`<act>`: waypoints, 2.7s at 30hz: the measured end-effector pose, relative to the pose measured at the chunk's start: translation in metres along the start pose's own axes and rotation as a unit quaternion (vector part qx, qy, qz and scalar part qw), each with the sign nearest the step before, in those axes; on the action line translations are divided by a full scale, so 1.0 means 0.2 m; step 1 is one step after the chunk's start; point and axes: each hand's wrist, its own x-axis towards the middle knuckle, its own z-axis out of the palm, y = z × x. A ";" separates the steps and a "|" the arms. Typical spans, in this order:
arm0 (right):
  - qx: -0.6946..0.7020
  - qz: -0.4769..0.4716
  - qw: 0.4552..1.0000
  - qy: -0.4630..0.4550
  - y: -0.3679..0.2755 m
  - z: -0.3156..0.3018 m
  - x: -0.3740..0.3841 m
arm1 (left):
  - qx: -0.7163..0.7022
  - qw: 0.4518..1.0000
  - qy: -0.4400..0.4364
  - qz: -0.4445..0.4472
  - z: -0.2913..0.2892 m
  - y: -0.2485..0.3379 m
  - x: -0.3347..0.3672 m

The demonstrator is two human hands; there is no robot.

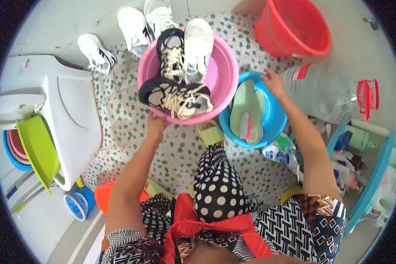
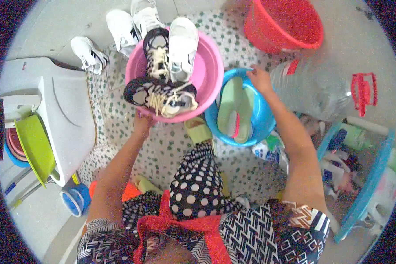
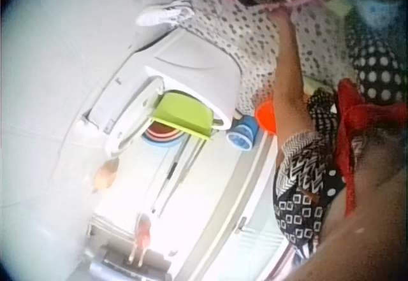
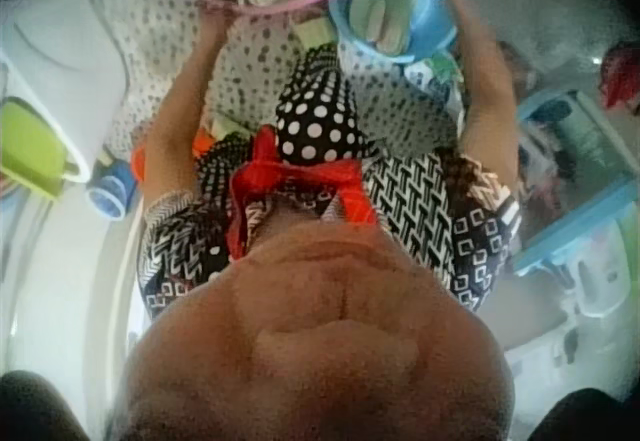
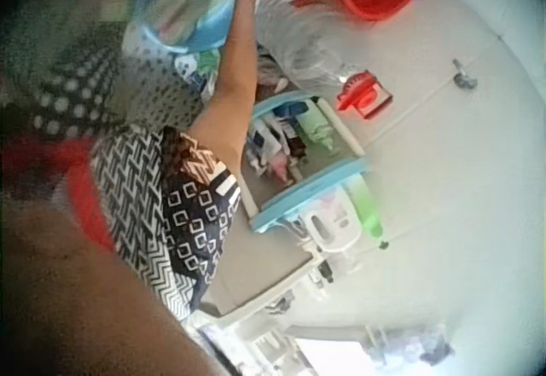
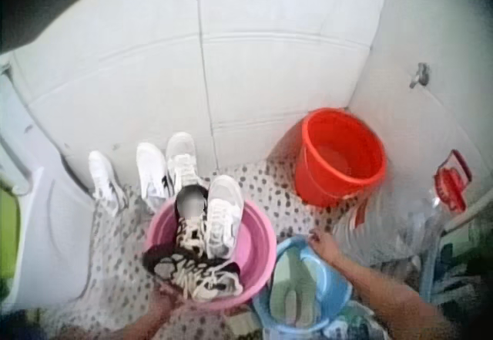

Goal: The person washes a pair of shoes and insoles in basins of soapy water by hand and with a brush, then rinses them with water.

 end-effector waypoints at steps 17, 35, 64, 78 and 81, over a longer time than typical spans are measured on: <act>-0.187 -0.066 0.976 -0.086 0.44 -0.01 -0.08 | -0.095 0.989 -0.077 -0.089 0.00 -0.20 -0.15; -0.294 -0.082 0.931 -0.198 0.05 -0.79 0.08 | 0.399 0.827 -0.395 0.029 0.66 -0.25 -0.42; 0.427 -0.138 0.847 -0.286 -1.55 0.20 -0.48 | -0.457 0.885 -0.002 0.084 -0.89 0.26 -0.36; 0.138 -0.375 0.892 -0.212 -1.34 1.04 -0.76 | -0.561 0.805 0.192 -0.032 -0.82 -0.06 0.25; 0.139 -0.310 0.896 -0.284 -1.31 1.03 -0.78 | -0.530 0.831 0.168 0.021 -0.83 -0.13 0.30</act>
